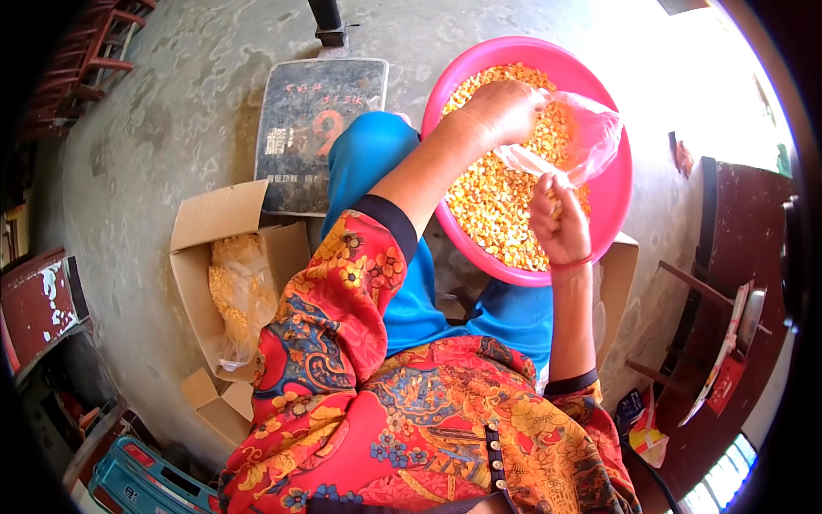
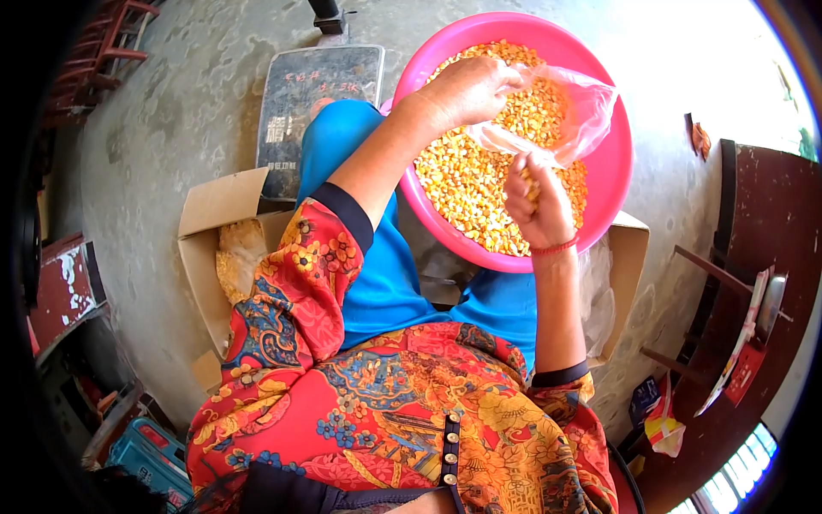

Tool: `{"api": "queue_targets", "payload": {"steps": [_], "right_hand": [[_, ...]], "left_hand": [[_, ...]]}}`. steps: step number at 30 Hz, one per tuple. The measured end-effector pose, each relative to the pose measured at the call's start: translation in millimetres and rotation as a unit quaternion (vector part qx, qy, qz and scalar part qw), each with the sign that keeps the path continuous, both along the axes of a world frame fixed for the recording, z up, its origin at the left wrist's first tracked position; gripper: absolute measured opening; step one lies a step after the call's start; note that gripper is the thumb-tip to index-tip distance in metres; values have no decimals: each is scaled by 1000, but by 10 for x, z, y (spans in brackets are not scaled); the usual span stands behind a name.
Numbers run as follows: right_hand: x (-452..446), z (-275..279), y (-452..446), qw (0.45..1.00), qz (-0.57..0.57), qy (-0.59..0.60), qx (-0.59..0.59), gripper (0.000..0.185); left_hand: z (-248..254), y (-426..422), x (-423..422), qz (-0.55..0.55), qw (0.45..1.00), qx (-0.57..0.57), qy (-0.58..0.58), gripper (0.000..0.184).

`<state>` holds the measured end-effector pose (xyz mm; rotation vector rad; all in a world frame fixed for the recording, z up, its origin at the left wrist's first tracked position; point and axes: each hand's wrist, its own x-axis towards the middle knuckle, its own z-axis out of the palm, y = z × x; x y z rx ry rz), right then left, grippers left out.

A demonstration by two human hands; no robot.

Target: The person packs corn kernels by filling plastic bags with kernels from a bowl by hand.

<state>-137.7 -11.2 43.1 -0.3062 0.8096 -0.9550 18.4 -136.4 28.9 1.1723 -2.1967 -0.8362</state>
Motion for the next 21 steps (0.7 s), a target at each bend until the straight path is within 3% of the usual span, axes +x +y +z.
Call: {"api": "queue_targets", "payload": {"steps": [5, 7, 11, 13, 15, 17, 19, 21], "right_hand": [[-269, 59, -470, 989, -84, -43, -110, 16], [-289, 65, -644, 979, -169, 36, -108, 23], [-220, 120, -838, 965, -158, 135, -162, 30], [-197, 69, -867, 898, -157, 360, -197, 33], [-136, 114, -709, 882, -189, 383, -200, 29], [-137, 147, -565, 919, -96, 280, -259, 24], [-52, 196, -407, 913, 18, 309, -265, 22], [60, 202, -317, 873, 196, 366, -255, 21]], "left_hand": [[59, 11, 2, 1, 1000, 10, -7, 25], [36, 4, -3, 2, 1000, -6, -5, 24], [-19, -22, -10, -3, 1000, -10, 7, 25], [-29, -32, -8, -1, 1000, -22, 12, 26], [-16, -31, 4, 0, 1000, -20, 9, 27], [9, -26, 5, -1, 1000, -18, 7, 29], [16, -25, 12, -10, 1000, -15, 7, 31], [7, -18, 15, -9, 1000, -9, 2, 31]]}}
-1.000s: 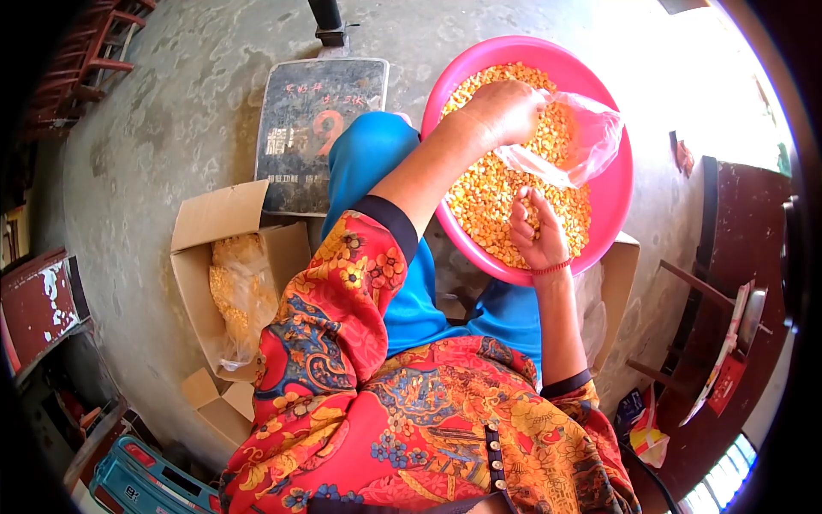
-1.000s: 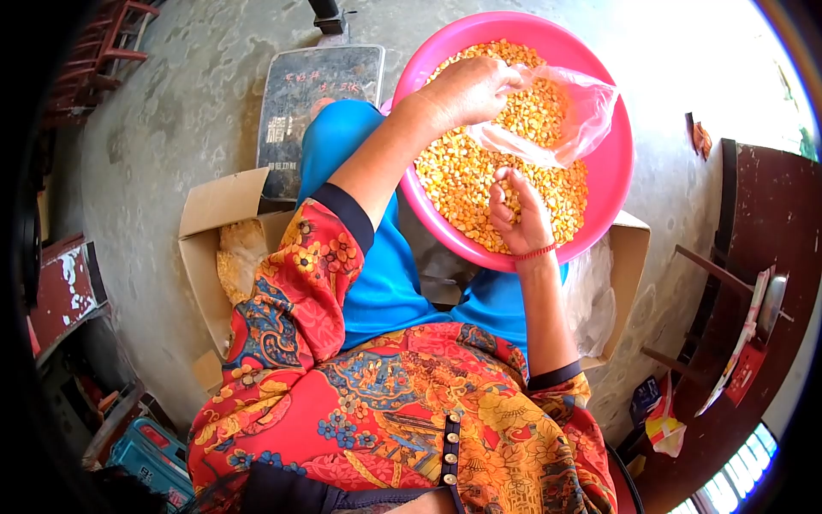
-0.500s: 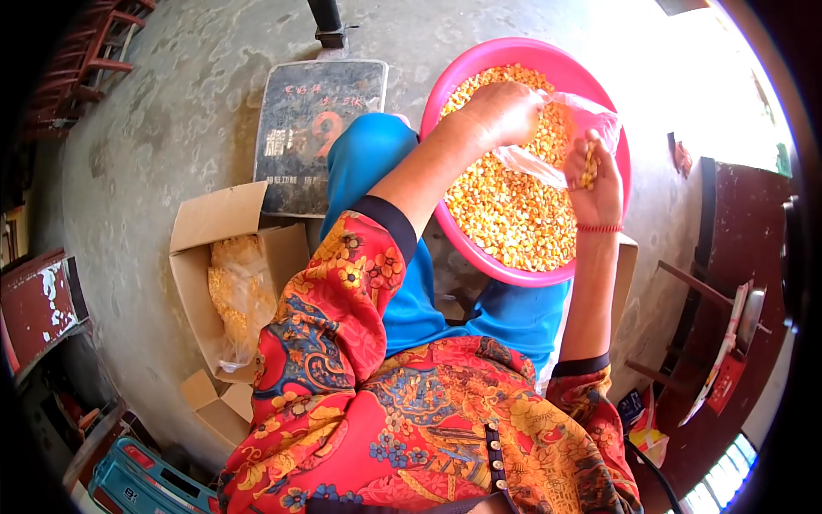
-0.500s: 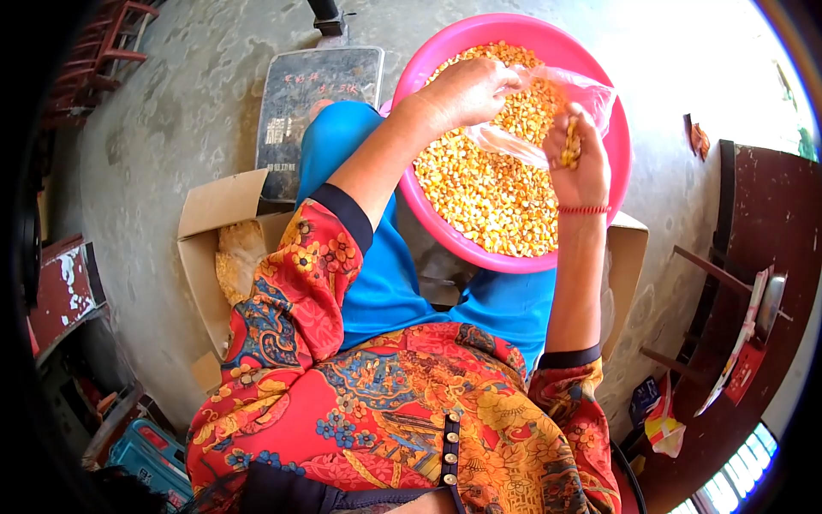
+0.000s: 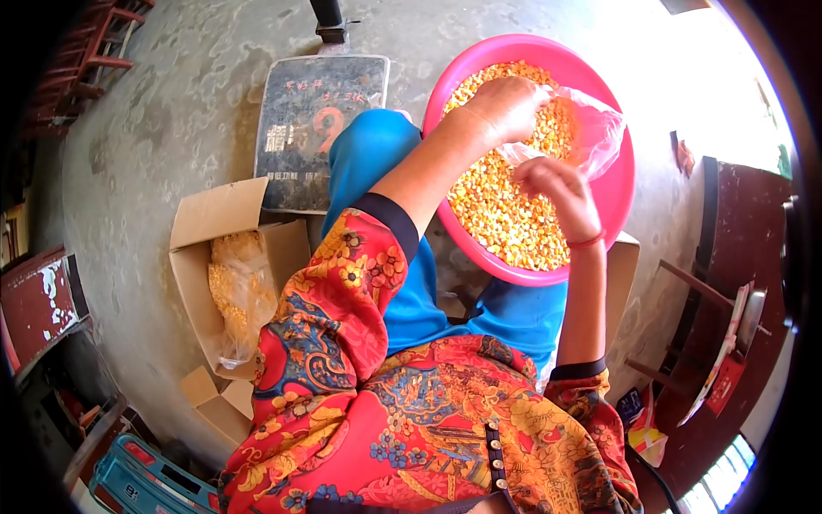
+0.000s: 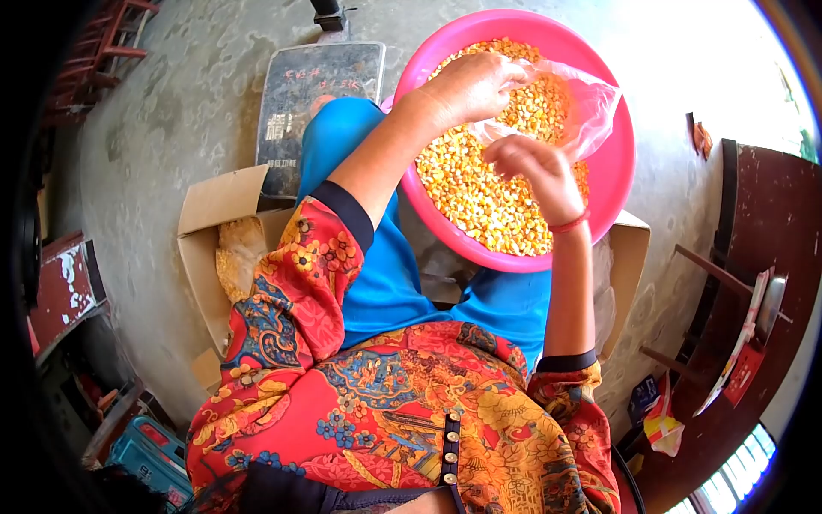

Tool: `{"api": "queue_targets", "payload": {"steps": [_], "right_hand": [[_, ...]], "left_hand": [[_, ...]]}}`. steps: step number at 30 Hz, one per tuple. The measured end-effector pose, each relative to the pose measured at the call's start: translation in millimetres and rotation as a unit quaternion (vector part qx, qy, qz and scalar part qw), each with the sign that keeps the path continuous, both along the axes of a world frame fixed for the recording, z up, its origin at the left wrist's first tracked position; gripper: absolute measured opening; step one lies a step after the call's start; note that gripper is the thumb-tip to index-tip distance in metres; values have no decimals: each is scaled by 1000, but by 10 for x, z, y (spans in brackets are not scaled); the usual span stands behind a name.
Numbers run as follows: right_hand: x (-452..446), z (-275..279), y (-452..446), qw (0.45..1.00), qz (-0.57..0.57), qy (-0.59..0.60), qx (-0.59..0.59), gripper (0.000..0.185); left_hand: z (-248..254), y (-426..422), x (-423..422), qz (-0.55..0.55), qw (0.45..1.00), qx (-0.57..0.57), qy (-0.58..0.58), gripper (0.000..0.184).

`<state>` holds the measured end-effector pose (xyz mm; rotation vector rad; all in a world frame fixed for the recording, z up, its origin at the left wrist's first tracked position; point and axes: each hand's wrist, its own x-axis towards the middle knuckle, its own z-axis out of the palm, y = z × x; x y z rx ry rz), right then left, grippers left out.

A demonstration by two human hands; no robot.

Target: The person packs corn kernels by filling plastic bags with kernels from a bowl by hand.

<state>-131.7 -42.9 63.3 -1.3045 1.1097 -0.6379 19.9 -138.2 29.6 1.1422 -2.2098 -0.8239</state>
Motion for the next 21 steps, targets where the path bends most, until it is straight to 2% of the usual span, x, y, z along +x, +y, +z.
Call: {"api": "queue_targets", "payload": {"steps": [1, 3, 4, 6, 7, 11, 14, 16, 19, 21], "right_hand": [[23, -134, 28, 998, 57, 40, -11, 19], [184, -353, 100, 970, 86, 145, -175, 18], [252, -407, 124, 940, 91, 199, -263, 20], [286, -580, 176, 893, 103, 285, -334, 26], [327, -589, 208, 891, 85, 272, -354, 20], [246, -521, 266, 913, 117, 264, -287, 8], [111, -541, 337, 927, 109, 272, -235, 10], [50, -575, 373, 927, 101, 263, -248, 12], [-3, -604, 407, 933, 81, 276, -215, 13], [-21, -611, 412, 976, -20, 191, -104, 15]], "left_hand": [[2, 0, -7, 1, 1000, 5, -5, 31], [5, 5, -12, 5, 1000, 7, -2, 31], [4, 10, -10, 10, 1000, 9, 1, 30], [-4, 11, -8, 12, 1000, 0, 0, 30], [-20, 7, -8, 14, 1000, -8, 0, 29], [-63, -7, -6, 2, 1000, -23, 17, 28], [-37, -3, 5, 5, 1000, -22, 3, 26], [-15, 6, 7, 4, 1000, -20, -12, 25], [-62, 1, -15, 22, 1000, -10, 15, 25], [-63, -2, -24, 20, 1000, -9, 8, 25]]}}
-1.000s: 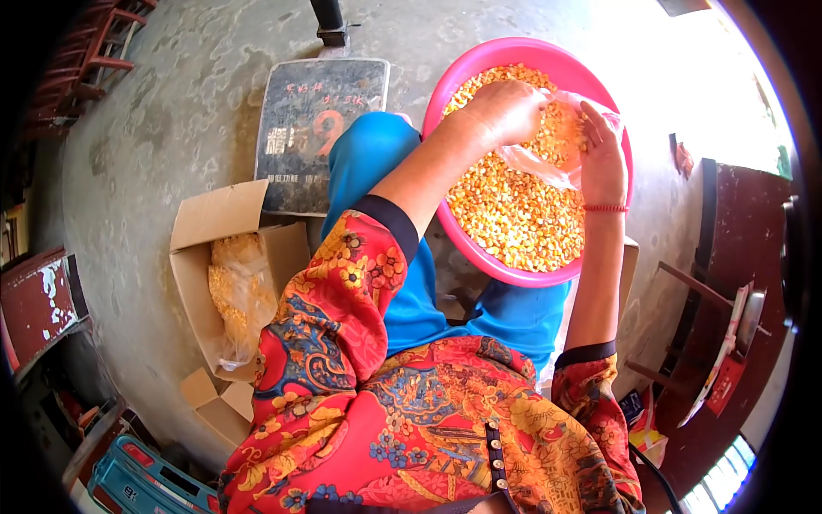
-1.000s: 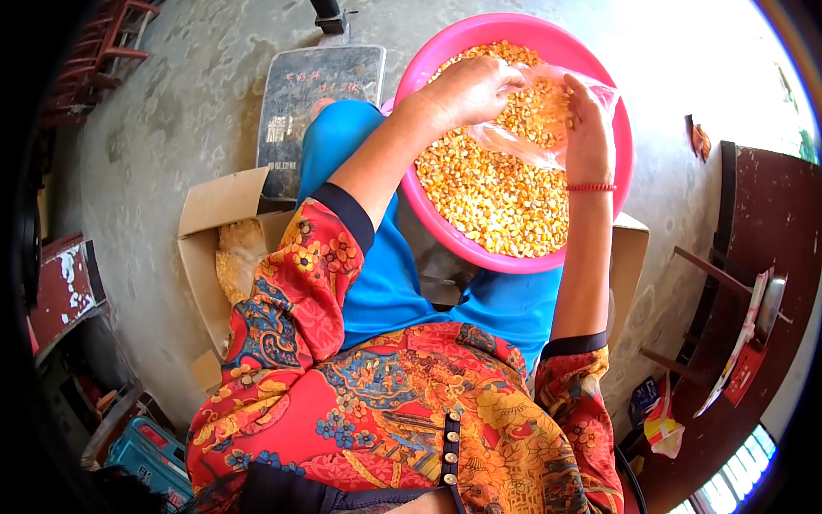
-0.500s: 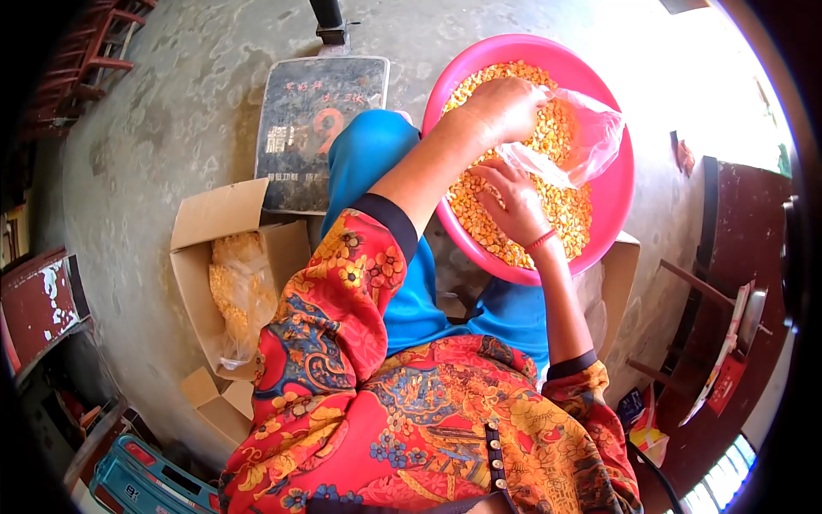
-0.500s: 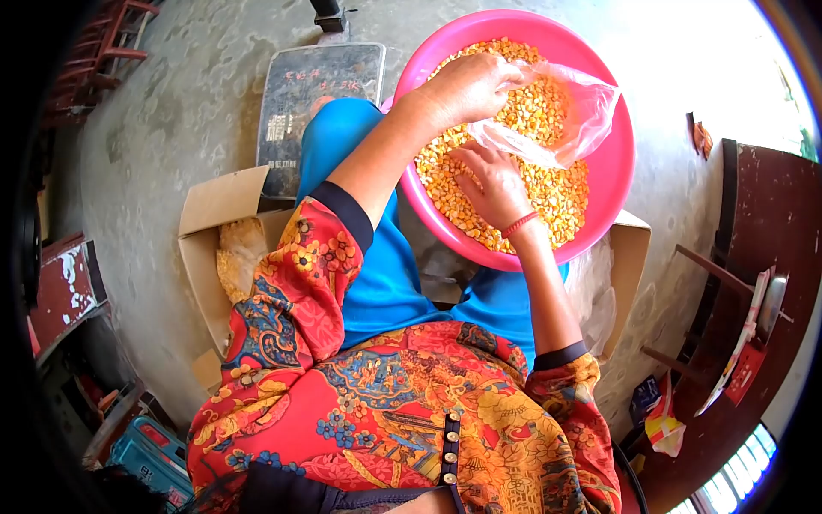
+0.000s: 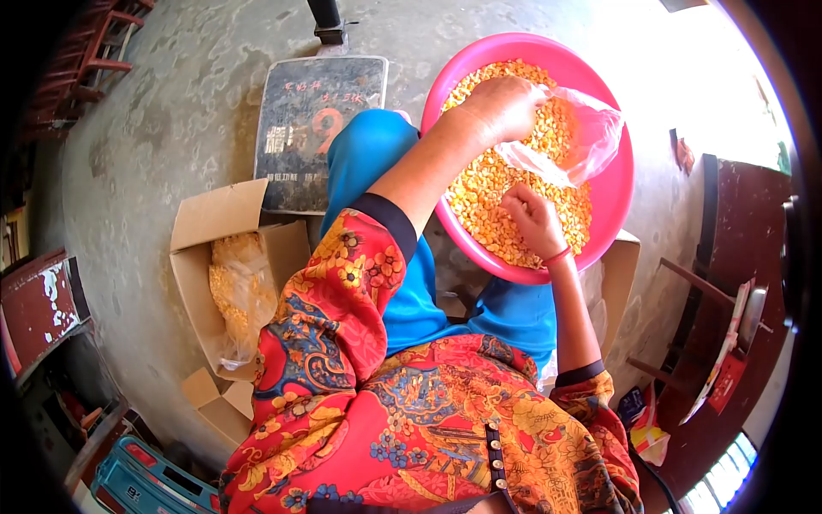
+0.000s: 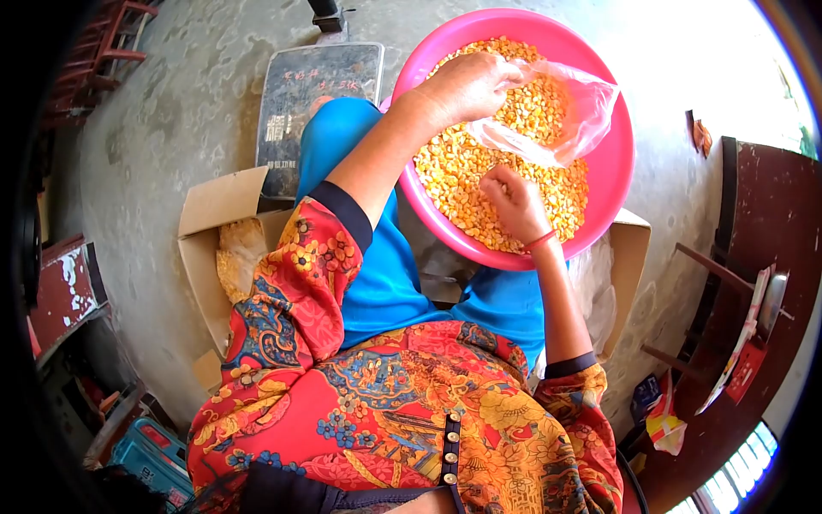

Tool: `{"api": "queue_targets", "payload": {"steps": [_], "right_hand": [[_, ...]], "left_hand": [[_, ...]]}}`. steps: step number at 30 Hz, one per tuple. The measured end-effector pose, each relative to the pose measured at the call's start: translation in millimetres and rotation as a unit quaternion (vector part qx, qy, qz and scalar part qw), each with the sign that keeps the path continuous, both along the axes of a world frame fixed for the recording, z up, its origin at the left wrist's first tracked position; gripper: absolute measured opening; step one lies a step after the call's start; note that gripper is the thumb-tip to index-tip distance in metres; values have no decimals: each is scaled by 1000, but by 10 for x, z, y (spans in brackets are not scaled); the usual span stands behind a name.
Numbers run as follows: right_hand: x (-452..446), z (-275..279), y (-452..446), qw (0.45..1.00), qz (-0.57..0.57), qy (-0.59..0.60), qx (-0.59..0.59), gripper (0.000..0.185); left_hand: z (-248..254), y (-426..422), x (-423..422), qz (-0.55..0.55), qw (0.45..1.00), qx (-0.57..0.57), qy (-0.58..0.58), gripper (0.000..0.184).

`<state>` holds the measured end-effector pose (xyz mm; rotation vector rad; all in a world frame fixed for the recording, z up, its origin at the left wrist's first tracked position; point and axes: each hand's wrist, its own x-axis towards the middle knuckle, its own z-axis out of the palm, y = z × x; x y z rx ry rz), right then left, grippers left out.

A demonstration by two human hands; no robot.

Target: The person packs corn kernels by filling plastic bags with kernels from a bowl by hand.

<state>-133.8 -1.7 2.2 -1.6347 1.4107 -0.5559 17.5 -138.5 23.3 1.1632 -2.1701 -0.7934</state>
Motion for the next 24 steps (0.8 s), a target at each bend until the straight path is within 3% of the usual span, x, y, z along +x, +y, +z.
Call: {"api": "queue_targets", "payload": {"steps": [1, 2, 3, 4, 5, 7, 12, 15, 17, 19, 21, 24], "right_hand": [[-26, 32, -11, 1000, -1, 0, 0, 15], [-66, 91, -35, 971, -90, -178, 136, 15], [-102, 123, -52, 884, -174, -345, 262, 16], [-102, 109, -74, 833, -164, -458, 264, 15], [-102, 125, -76, 833, -164, -458, 263, 15], [-77, 182, -85, 736, -256, -545, 309, 16], [-115, 144, 58, 758, -193, -507, 363, 17], [-130, 278, 40, 748, -143, -544, 352, 18], [-131, 422, -17, 747, -156, -561, 322, 19], [-178, 500, -125, 760, -162, -570, 265, 18], [-280, 517, -261, 726, -172, -621, 240, 17], [-406, 518, -503, 738, -201, -622, 166, 16]], "left_hand": [[15, 5, 4, -1, 1000, 2, -6, 26], [28, 11, 10, -2, 1000, 3, -7, 26], [43, 17, 15, -6, 1000, 1, -9, 27], [60, 16, 12, -10, 1000, 0, -11, 28], [80, 10, 7, -11, 1000, 0, -11, 28], [102, -6, 4, -2, 1000, -4, -23, 32], [58, -23, -14, 21, 998, -47, 37, 35], [17, -35, -19, 31, 995, -74, 51, 36], [46, -28, -21, 32, 994, -91, 51, 35], [74, -25, -19, 27, 999, -36, 2, 33], [22, -38, -30, 26, 999, -46, 10, 32], [57, -20, -19, 27, 998, -45, 16, 30]]}}
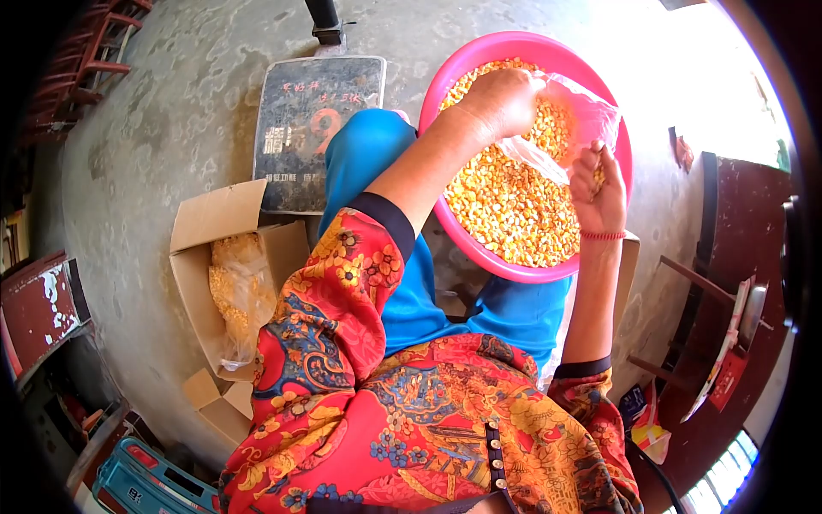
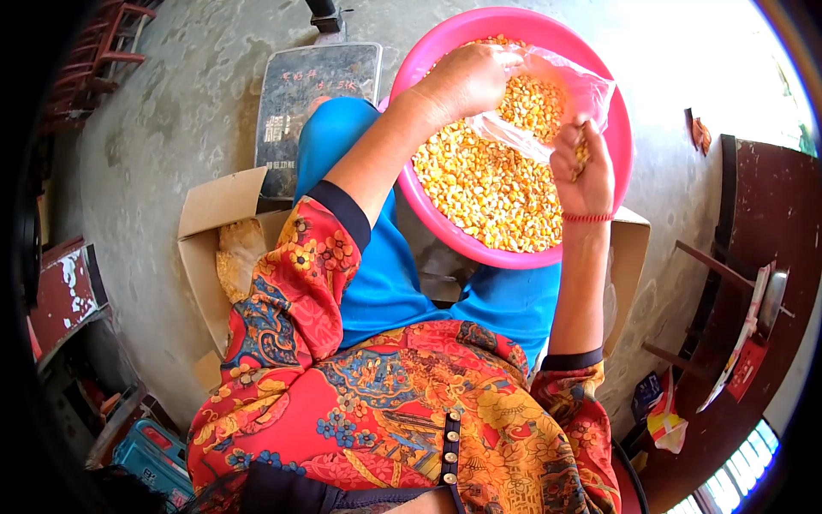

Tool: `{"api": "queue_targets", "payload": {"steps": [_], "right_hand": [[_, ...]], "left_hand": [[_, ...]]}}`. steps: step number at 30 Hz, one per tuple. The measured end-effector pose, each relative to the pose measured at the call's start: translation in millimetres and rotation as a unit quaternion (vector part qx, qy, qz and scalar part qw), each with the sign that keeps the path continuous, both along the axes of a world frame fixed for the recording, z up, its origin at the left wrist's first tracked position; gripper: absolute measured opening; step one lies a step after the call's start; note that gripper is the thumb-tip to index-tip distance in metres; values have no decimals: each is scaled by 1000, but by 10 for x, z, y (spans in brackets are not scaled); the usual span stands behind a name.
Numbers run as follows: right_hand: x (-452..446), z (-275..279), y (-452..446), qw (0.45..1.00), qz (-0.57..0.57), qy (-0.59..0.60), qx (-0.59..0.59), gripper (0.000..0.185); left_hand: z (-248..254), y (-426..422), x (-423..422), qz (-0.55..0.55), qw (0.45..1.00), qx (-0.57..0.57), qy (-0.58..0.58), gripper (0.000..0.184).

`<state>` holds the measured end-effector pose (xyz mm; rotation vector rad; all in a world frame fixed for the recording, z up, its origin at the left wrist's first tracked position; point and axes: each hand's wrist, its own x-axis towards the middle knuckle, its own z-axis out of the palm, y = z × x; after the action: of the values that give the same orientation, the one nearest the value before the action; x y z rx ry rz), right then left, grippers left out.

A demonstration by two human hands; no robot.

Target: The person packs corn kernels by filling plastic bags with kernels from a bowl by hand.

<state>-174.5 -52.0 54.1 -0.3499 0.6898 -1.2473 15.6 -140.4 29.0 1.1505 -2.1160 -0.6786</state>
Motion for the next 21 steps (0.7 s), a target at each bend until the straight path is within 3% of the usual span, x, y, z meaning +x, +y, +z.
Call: {"api": "queue_targets", "payload": {"steps": [3, 5, 6, 7, 10, 13, 14, 18, 19, 21], "right_hand": [[-99, -38, -249, 999, 7, -35, -40, 16], [7, 63, -412, 989, -137, 61, 3, 19], [-204, -108, -521, 995, -36, 35, -87, 22], [-158, -81, -524, 995, -35, 35, -87, 22], [49, 36, -498, 923, -140, 349, -88, 25], [-21, 7, -324, 939, -74, 309, -130, 25], [-7, 76, -211, 930, 8, 338, -144, 25], [162, 84, 128, 807, 294, 496, -126, 23], [193, -6, 206, 772, 326, 530, -131, 18], [248, -232, 318, 665, 259, 667, -213, 18]], "left_hand": [[22, -3, 22, -8, 1000, 10, -1, 29], [8, -3, 11, -17, 1000, 8, 2, 29], [2, -3, 8, -16, 1000, 10, 2, 29], [-2, -4, 9, -14, 1000, 12, 1, 29], [11, 5, 26, -13, 1000, 8, 9, 29], [-7, -9, 19, -7, 1000, 12, 5, 27], [12, 3, 17, -8, 1000, 13, 6, 27], [16, 8, 27, -13, 1000, 17, 0, 27], [2, 3, 22, -17, 1000, 12, -2, 27], [-8, 7, 31, -19, 1000, 8, -5, 27]]}}
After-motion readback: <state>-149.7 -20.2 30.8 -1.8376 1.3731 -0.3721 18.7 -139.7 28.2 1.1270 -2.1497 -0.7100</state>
